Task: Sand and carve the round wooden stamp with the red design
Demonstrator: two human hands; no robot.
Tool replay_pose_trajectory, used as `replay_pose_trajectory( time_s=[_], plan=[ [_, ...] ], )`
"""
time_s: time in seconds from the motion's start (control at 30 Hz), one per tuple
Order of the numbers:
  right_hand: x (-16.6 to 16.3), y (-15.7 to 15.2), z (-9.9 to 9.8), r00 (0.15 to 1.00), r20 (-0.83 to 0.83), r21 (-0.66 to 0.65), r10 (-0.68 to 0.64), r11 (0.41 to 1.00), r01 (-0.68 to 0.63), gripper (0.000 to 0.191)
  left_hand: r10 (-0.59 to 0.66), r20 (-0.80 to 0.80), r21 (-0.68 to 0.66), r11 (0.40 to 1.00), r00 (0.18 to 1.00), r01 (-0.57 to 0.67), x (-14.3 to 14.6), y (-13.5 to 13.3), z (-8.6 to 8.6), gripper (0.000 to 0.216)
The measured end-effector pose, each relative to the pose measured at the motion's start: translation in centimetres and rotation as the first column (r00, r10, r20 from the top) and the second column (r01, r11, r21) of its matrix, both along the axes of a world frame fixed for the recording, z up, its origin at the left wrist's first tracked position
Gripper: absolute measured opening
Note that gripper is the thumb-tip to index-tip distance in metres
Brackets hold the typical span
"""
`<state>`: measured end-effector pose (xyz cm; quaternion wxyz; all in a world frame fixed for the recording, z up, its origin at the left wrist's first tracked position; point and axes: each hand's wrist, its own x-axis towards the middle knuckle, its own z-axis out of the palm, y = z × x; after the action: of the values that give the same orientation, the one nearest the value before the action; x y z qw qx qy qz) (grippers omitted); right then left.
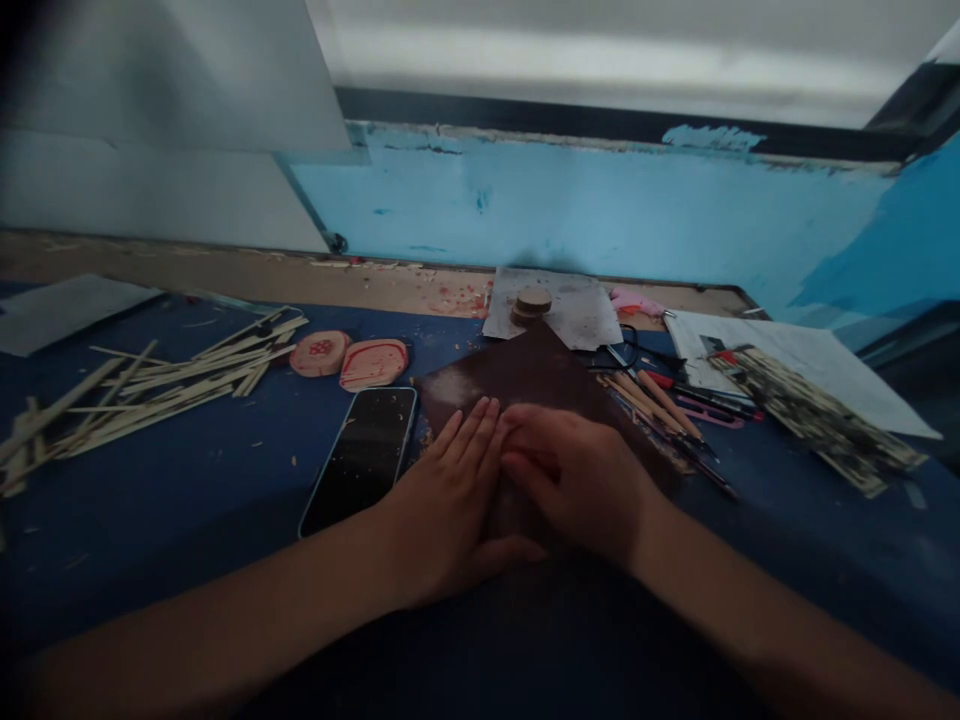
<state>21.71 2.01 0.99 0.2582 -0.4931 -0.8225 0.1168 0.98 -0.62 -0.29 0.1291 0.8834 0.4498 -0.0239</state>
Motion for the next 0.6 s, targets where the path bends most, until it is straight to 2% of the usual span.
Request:
replay_pose_trajectory(
  time_s=[0.03,0.17,0.3,0.43,0.5,0.6],
  plan=[
    [0.0,0.1,0.0,1.0,-0.007,-0.008,0.002,1.0,-0.002,0.035,0.0,0.0,0.001,1.0,1.0,0.0,0.0,0.0,0.0,0.123],
    [-0.2,0.4,-0.1,0.99,0.018,0.106,-0.14,0.985,0.137,0.031,0.008,-0.02,-0.012,1.0,1.0,-0.008,0.1,0.0,0.0,0.125],
    [-0.4,0.5,-0.1,0.999,-0.046,-0.036,-0.003,0.999,0.002,0.035,-0.007,0.003,0.005,1.0,1.0,0.007,0.1,0.0,0.0,0.122],
    [0.0,0.9,-0.2,0.988,0.01,0.083,-0.153,0.985,0.152,0.034,-0.008,0.0,0.007,1.0,1.0,0.008,-0.2,0.1,0.1,0.124],
    [0.4,0.6,-0.3,0.989,0.035,0.062,-0.142,0.988,0.139,0.035,-0.04,-0.002,0.002,0.999,0.999,0.04,-0.4,0.2,0.1,0.118],
    [1.4,-0.4,-0.3,0.993,0.02,-0.027,-0.114,0.993,0.115,0.036,-0.075,-0.007,0.018,0.997,0.997,0.075,-0.7,0.4,-0.1,0.094]
  ],
)
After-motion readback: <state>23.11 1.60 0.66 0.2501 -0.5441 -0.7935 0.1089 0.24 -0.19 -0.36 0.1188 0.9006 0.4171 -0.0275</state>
